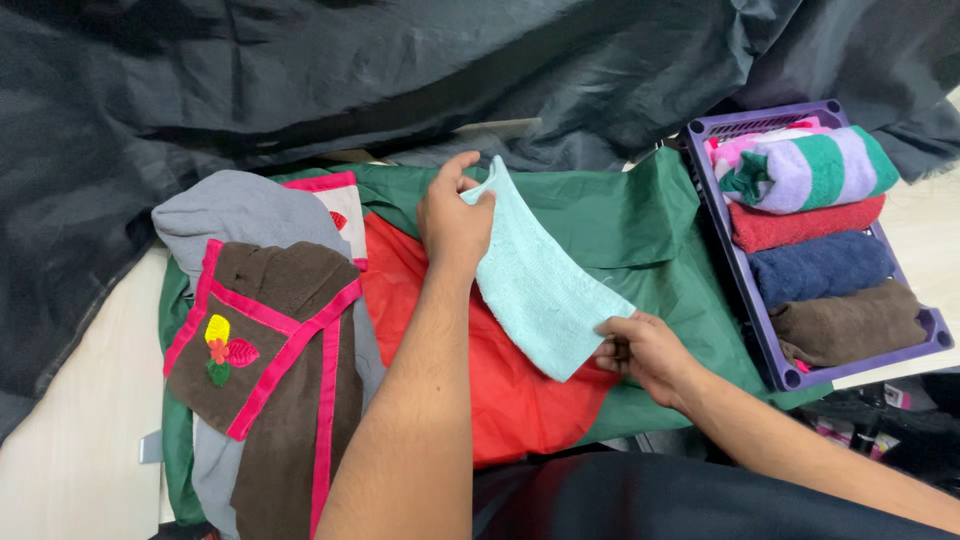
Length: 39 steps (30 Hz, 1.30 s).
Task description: The person folds several towels one by one on a table and places them into a purple plastic basket. The towels include a green and white striped towel, a light blue towel, a brown towel with pink trim, and a gray towel.
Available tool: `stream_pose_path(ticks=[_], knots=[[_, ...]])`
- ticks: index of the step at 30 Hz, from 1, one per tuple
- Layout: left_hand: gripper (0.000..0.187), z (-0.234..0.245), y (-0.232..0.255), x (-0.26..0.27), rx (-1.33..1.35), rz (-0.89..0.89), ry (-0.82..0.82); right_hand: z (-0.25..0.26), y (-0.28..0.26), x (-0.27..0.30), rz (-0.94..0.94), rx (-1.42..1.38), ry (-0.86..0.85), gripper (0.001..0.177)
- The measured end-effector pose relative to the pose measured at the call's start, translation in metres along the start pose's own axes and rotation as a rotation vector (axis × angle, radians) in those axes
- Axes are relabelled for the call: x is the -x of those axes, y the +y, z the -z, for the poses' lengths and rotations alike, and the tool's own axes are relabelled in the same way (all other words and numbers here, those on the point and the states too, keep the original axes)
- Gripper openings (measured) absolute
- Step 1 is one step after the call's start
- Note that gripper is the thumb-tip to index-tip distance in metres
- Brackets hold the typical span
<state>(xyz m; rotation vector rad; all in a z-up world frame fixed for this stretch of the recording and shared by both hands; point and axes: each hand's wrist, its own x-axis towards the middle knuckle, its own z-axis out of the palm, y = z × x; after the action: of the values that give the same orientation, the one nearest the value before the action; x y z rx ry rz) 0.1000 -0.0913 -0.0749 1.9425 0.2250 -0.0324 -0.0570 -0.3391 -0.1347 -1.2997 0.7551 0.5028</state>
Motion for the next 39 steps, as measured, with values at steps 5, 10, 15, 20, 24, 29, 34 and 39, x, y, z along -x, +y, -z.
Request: stream_pose_path(ticks=[5, 10, 15, 20, 24, 29, 34, 39], knots=[[0.059, -0.015, -0.032, 0.03, -0.055, -0.265, 0.223, -0.015, 0.02, 0.003, -0.308, -0.073, 0.007, 0.027], [0.028, -0.019, -0.067, 0.095, -0.188, 0.033, 0.174, -0.025, 0.02, 0.004, -0.324, 0.046, -0.022, 0.042], [0.025, -0.028, -0.079, 0.161, -0.23, 0.155, 0.064, -0.019, 0.016, 0.0, -0.297, 0.013, 0.016, 0.046], [0.034, -0.046, -0.079, 0.18, -0.063, 0.416, 0.061, -0.006, 0.018, -0.008, -0.328, -0.2, -0.12, 0.038], [0.035, -0.049, -0.076, 0.18, 0.21, 0.416, 0.149, -0.003, 0.015, -0.004, -0.375, -0.472, -0.285, 0.033], [0.024, -0.05, -0.081, 0.189, 0.365, 0.15, 0.231, -0.011, 0.015, 0.011, -0.302, -0.326, -0.271, 0.032], [0.029, -0.042, -0.102, 0.196, -0.026, 0.112, 0.392, -0.021, 0.023, 0.024, -0.07, 0.068, -0.046, 0.029], [0.027, -0.03, -0.106, 0.208, 0.055, 0.159, 0.22, -0.014, 0.028, 0.023, 0.106, 0.337, -0.14, 0.034]])
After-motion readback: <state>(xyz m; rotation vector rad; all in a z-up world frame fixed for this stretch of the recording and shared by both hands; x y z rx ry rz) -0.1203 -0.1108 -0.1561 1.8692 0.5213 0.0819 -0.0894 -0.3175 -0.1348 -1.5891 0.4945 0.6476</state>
